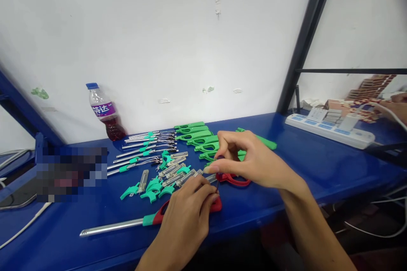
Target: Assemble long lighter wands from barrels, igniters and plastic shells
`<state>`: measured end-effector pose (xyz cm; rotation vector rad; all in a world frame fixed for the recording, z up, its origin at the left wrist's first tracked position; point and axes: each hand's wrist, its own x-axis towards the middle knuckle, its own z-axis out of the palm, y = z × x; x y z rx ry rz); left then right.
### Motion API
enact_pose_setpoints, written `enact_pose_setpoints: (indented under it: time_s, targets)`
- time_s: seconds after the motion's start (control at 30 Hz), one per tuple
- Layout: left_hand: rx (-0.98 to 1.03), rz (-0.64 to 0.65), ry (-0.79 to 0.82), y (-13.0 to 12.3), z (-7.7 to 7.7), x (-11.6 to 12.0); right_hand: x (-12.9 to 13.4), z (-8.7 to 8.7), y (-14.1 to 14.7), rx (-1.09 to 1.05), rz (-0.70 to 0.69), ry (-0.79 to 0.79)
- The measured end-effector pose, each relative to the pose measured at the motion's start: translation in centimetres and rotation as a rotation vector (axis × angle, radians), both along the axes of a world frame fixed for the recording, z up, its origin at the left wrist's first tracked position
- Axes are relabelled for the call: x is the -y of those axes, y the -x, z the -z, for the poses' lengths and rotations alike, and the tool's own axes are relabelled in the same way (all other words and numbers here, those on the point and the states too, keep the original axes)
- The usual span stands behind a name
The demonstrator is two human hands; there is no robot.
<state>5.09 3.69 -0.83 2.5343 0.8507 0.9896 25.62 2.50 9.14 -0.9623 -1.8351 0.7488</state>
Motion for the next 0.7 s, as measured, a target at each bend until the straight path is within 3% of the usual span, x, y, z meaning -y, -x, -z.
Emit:
enact_pose_setpoints:
  time_s: [0.13,0.4,0.7]
  targets:
    - [0.001,-0.001,0.017,0.0,-0.4,0.1,0.1,0.0,0.3,0.027,0.087,-0.054]
    - [0.005,-0.008,0.040,-0.1,-0.6,0.2,0.2,0.1,0.2,0.040,0.122,-0.091]
    - [-0.001,0.016,0.051,0.0,-0.4,0.0,0.2,-0.4,-0.8,0.102,-0.111,-0.047]
